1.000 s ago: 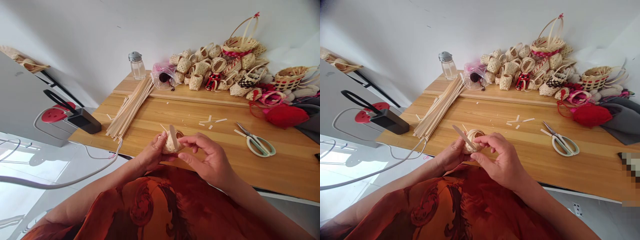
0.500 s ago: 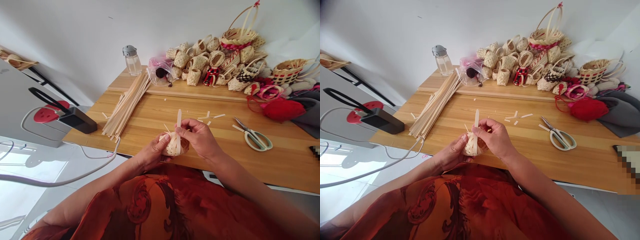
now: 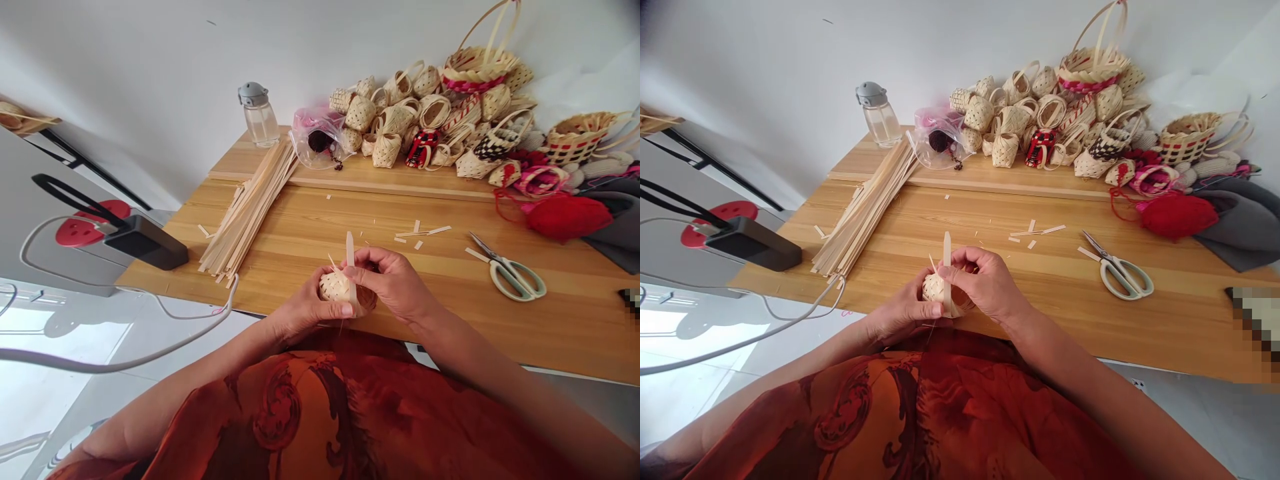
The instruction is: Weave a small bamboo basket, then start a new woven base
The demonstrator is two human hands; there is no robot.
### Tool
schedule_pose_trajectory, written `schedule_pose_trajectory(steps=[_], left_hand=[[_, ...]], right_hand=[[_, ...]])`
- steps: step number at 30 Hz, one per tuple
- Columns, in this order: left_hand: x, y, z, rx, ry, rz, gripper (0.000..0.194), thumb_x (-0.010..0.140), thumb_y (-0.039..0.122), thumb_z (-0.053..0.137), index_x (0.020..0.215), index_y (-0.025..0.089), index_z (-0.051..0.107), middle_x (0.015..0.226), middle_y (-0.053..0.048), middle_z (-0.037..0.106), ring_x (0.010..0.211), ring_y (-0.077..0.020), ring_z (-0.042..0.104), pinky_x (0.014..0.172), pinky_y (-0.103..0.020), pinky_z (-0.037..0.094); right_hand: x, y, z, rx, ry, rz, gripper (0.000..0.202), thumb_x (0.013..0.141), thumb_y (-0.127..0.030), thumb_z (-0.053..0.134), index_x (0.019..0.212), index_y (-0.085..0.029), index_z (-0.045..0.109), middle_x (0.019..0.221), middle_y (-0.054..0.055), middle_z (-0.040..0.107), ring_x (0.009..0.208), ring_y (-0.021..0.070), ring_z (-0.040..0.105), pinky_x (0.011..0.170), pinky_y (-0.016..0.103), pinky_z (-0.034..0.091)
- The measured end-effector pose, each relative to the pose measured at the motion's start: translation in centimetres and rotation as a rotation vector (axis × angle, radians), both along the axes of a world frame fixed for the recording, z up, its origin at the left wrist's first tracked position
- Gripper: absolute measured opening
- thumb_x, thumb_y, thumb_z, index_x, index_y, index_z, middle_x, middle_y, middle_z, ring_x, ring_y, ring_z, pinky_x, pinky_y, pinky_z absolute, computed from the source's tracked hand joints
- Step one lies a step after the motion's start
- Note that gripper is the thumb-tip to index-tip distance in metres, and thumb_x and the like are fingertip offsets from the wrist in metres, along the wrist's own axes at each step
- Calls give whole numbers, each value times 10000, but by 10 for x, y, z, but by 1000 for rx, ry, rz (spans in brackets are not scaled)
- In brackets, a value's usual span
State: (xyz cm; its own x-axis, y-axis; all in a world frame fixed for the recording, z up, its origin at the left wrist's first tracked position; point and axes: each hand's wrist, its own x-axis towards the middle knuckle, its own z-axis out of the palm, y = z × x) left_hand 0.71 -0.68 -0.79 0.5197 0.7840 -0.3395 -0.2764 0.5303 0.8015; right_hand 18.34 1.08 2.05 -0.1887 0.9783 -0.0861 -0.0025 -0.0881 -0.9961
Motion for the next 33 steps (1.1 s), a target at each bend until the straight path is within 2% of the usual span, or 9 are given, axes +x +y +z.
schedule_pose_trajectory(steps=[5,8,11,14,16,21,26,29,33], left_hand=[[2,0,-1,86,100,56,805,558,246,911,1235,187,479,1071,-60,614,941,-173,589,847,-310,469],[0,1,-3,134,137,47,781,576,251,899,1230,194,477,1062,-50,609,951,-175,579,839,-298,458],[-1,4,-2,177,122,75,809,563,219,902,1235,211,452,1099,-49,604,980,-178,579,874,-302,453],[0,6,-1,229,92,102,840,549,193,909,1234,240,426,1115,-42,596,966,-174,589,881,-305,456],[0,6,1,272,81,111,840,553,186,911,1229,254,417,1111,-35,589,956,-170,591,866,-295,464],[0,2,0,360,38,96,886,534,150,920,1249,275,413,1102,-30,593,952,-172,604,852,-290,478],[-1,0,-3,265,-43,99,788,615,197,888,1240,273,414,1093,-40,601,931,-177,618,828,-306,497],[-2,1,-1,266,-24,142,760,620,175,885,1216,269,424,1113,-37,594,974,-174,610,876,-312,490],[-2,2,1,311,-10,199,773,615,158,886,1223,275,423,1157,-43,587,1014,-177,609,905,-310,483]], right_hand=[[0,0,-5,-53,82,26,261,717,-427,804,771,-194,700,786,-3,683,708,131,583,671,267,463],[2,1,2,-63,103,68,244,765,-429,771,794,-194,711,776,-8,675,690,120,578,655,257,458],[4,-3,19,68,23,29,220,785,-412,761,813,-198,719,775,-4,664,713,126,576,678,265,464],[5,-12,36,243,-81,-10,210,794,-392,762,748,-197,700,753,7,644,708,137,563,678,282,467],[4,-19,42,271,-73,-7,223,807,-401,752,737,-199,690,751,15,636,696,142,560,659,287,478],[3,-28,41,203,7,-12,211,824,-378,737,723,-206,670,658,-7,608,598,119,546,563,252,487],[6,-32,37,179,2,4,193,847,-356,713,732,-210,661,642,-6,612,569,113,532,540,245,471],[12,-39,37,224,-11,6,176,880,-357,680,766,-223,665,711,4,626,621,123,533,573,257,463],[20,-51,41,342,-74,90,171,922,-367,626,829,-244,701,767,22,648,676,151,558,609,290,450]])
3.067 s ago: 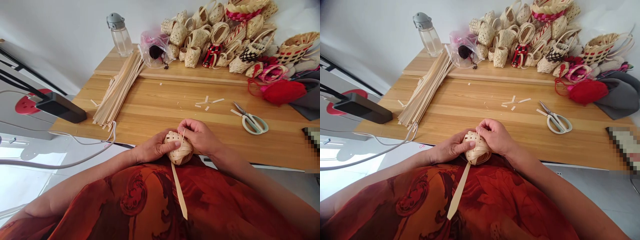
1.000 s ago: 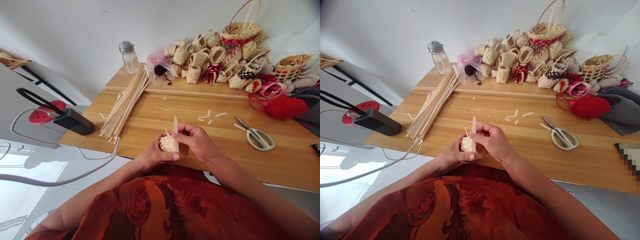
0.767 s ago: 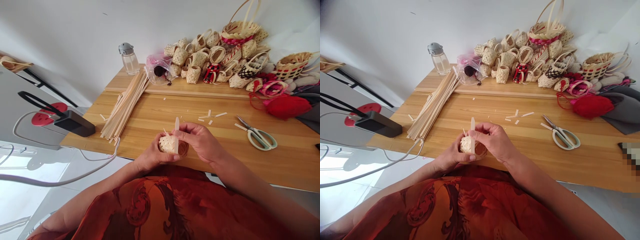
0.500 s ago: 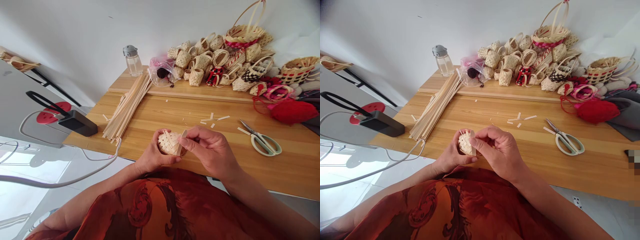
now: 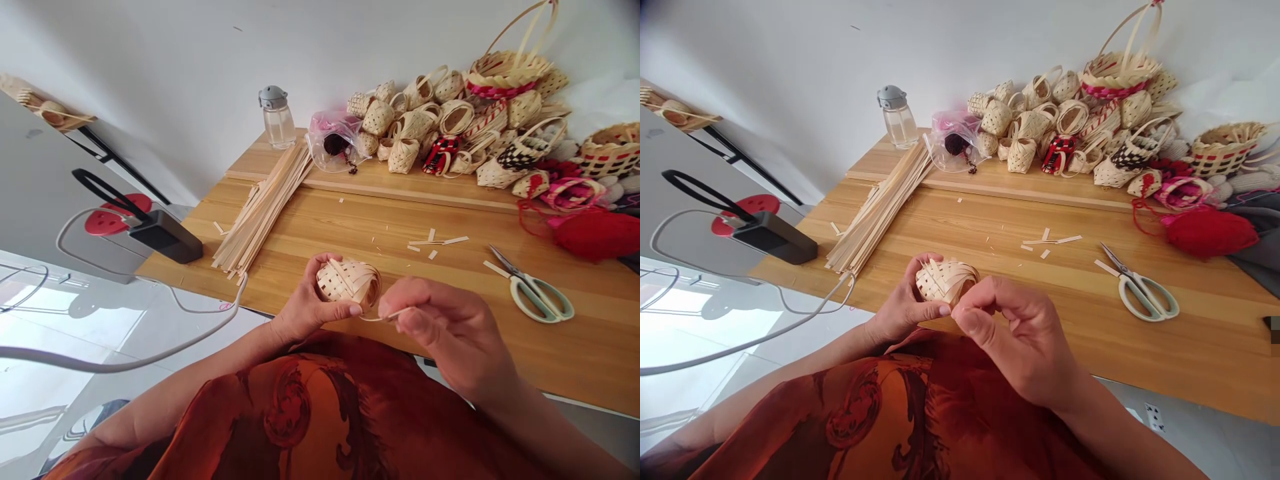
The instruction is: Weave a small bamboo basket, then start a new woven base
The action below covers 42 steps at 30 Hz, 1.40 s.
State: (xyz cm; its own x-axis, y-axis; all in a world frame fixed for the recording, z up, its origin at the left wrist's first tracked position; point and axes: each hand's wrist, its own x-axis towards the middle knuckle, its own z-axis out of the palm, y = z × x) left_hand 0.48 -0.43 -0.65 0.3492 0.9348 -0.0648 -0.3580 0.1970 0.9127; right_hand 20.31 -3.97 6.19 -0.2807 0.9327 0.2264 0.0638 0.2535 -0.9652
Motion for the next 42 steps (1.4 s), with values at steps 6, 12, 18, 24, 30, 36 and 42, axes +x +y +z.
schedule_pose_trajectory(steps=[6,12,18,24,30,36,42], left_hand=[[0,0,-4,-13,-8,24,905,565,172,906,1341,276,453,1201,-58,607,1072,-210,610,952,-336,475],[1,-1,-10,-2,8,35,817,543,199,914,1224,283,472,1135,-35,632,1019,-208,621,887,-330,493],[0,3,-17,63,-3,86,780,569,221,896,1207,273,450,1185,-47,601,1027,-192,601,914,-324,472],[-1,4,-19,48,-23,110,785,561,282,893,1200,285,438,1165,-42,597,1042,-210,601,931,-351,471],[-4,2,-18,65,-47,71,766,584,270,884,1209,287,442,1175,-44,605,1061,-219,611,944,-362,475],[-4,1,-19,97,-78,46,838,526,232,915,1216,274,442,1175,-49,615,985,-204,637,842,-313,506],[-3,2,-13,92,-108,11,840,525,173,911,1209,265,433,1124,-46,635,976,-194,635,826,-298,511]], right_hand=[[4,-1,-6,-117,-36,-59,263,949,-427,572,820,-238,702,722,18,629,590,131,504,562,276,429],[1,7,-19,-351,144,-35,380,945,-526,530,772,-213,660,787,40,662,563,124,499,494,257,419],[-4,-4,0,-246,6,12,286,911,-459,625,774,-215,681,737,25,663,582,114,481,550,255,413],[-14,5,-5,-535,177,63,332,861,-489,675,709,-206,592,637,0,639,516,94,463,480,233,350],[-22,9,-10,-606,143,108,359,837,-509,694,729,-189,574,577,-9,630,476,79,438,470,223,335],[-21,7,-11,-598,60,109,312,860,-434,692,721,-184,569,562,-24,625,486,72,487,477,204,347],[-16,6,-11,-592,26,129,271,873,-405,677,731,-198,574,573,-33,621,496,82,494,515,217,383]])
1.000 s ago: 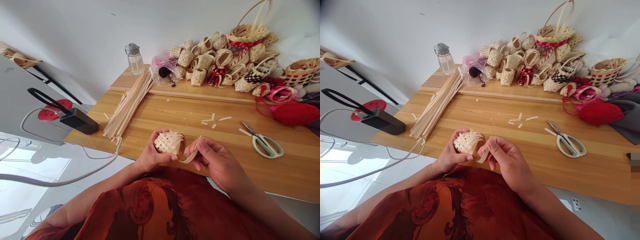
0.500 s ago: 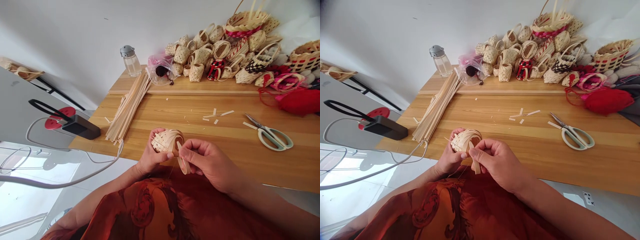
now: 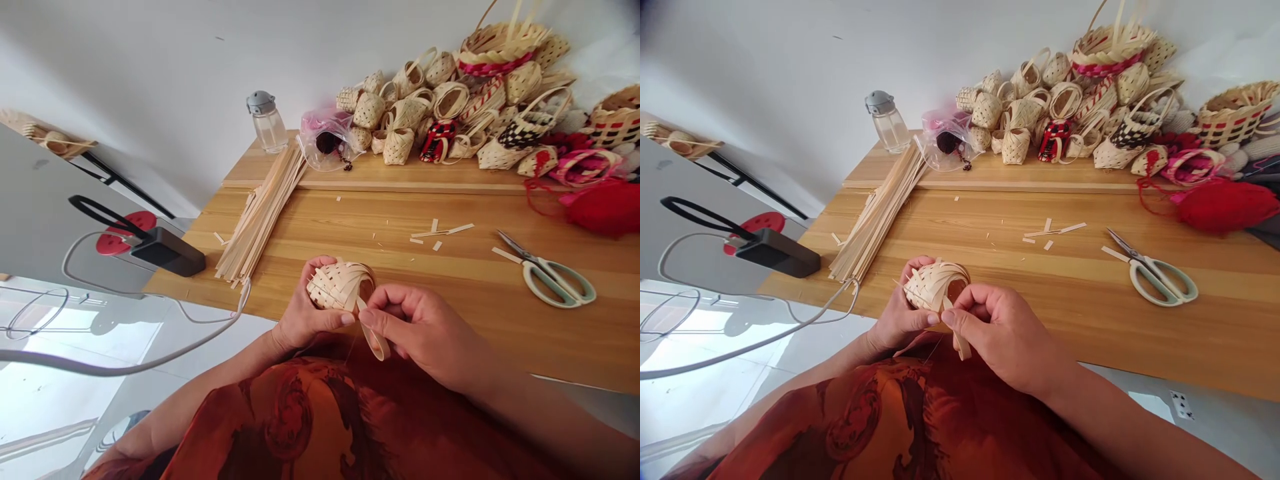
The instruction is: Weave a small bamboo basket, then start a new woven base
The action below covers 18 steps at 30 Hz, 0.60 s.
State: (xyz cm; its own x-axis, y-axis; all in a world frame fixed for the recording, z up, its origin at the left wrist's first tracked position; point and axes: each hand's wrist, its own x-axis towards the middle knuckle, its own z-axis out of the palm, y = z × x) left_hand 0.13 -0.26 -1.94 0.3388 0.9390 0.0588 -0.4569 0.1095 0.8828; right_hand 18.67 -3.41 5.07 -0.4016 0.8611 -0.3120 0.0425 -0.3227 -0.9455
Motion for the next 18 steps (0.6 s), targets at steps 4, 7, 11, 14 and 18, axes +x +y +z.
schedule_pose_trajectory(steps=[4,7,11,14,18], left_hand=[[-1,0,0,-14,7,-31,845,524,154,910,1221,260,444,1156,-50,619,990,-193,629,843,-309,513],[-2,0,0,3,3,-50,839,530,118,905,1217,266,447,1167,-45,618,1002,-190,632,866,-317,509],[-3,-1,2,37,-10,-105,837,548,64,889,1224,275,444,1151,-40,634,963,-177,654,891,-331,503],[-4,-1,2,33,-25,-140,854,541,50,889,1230,273,436,1144,-53,643,994,-205,659,895,-350,506],[-5,-2,2,10,-35,-209,844,562,42,881,1238,271,428,1161,-74,642,1021,-214,648,865,-342,518]], right_hand=[[2,-1,0,41,-46,16,275,910,-409,624,729,-204,591,576,-28,604,543,102,526,586,241,430],[3,-2,1,50,-75,6,281,904,-415,631,722,-203,601,582,-23,603,548,106,524,584,245,426],[6,-2,0,60,-107,35,294,885,-430,660,708,-200,616,595,-17,612,566,107,527,597,242,424],[8,-3,1,70,-137,34,308,883,-436,666,694,-198,619,602,-12,619,575,106,533,609,237,429],[6,-5,4,66,-141,21,331,879,-435,670,661,-195,603,583,-13,610,560,105,533,602,233,438]])
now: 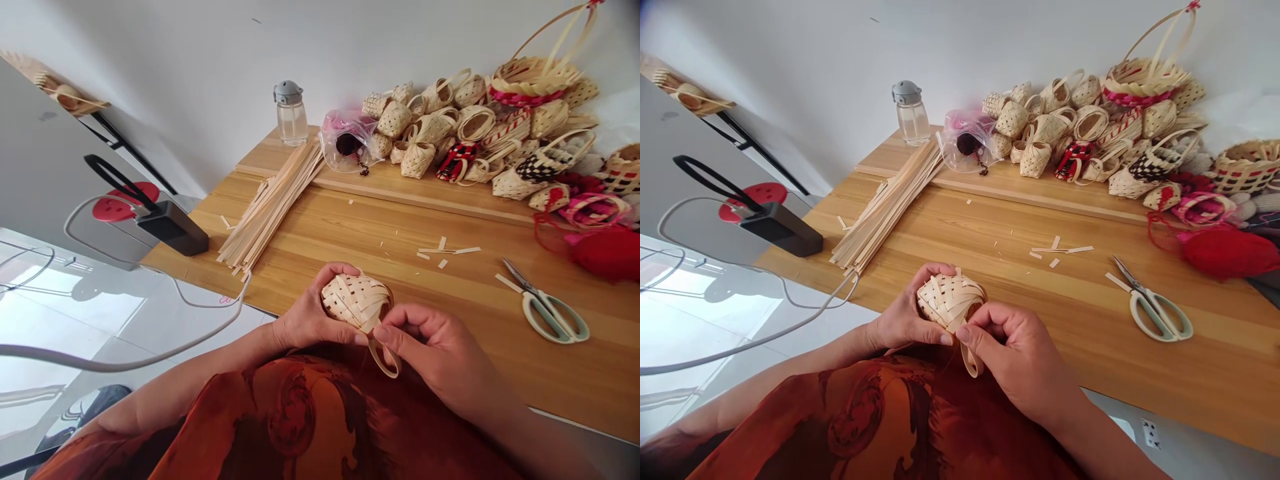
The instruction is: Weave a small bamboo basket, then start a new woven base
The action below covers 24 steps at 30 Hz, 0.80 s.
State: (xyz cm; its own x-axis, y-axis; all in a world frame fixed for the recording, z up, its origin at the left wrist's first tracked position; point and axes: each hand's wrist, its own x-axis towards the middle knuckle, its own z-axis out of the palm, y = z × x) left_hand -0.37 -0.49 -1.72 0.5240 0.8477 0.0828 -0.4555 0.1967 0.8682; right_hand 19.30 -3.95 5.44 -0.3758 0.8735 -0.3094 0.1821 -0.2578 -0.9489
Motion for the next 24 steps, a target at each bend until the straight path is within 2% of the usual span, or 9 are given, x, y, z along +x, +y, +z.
schedule_pose_trajectory(steps=[7,13,17,21,24], left_hand=[[-2,-1,2,13,53,-22,855,559,46,890,1255,267,445,1109,-65,666,982,-194,652,838,-308,524],[-5,0,9,-24,46,-49,854,533,28,897,1242,260,482,1129,-65,667,1006,-200,653,841,-304,530],[-6,-2,8,-76,67,-94,807,579,59,886,1254,255,489,1086,-63,689,955,-190,670,807,-290,529],[-3,-2,8,-77,85,-44,814,560,79,898,1245,244,491,1091,-77,696,950,-208,680,812,-305,527],[-1,-1,11,-71,53,18,817,564,88,896,1242,244,469,1096,-84,701,963,-218,684,830,-319,528]], right_hand=[[0,1,3,-44,11,-28,335,868,-437,682,658,-192,593,574,-18,610,546,98,530,591,222,443],[1,0,4,-32,-17,15,343,855,-426,700,636,-185,594,581,-24,610,549,86,533,578,204,433],[0,-2,0,-50,-18,-62,335,842,-449,705,669,-183,598,562,-24,607,521,86,524,536,207,416],[2,-3,-3,-77,-7,-102,325,809,-463,735,706,-184,604,557,-27,598,483,80,465,483,211,366],[5,-1,-2,-74,-20,-71,311,816,-466,729,744,-182,625,579,-32,570,506,78,441,490,211,348]])
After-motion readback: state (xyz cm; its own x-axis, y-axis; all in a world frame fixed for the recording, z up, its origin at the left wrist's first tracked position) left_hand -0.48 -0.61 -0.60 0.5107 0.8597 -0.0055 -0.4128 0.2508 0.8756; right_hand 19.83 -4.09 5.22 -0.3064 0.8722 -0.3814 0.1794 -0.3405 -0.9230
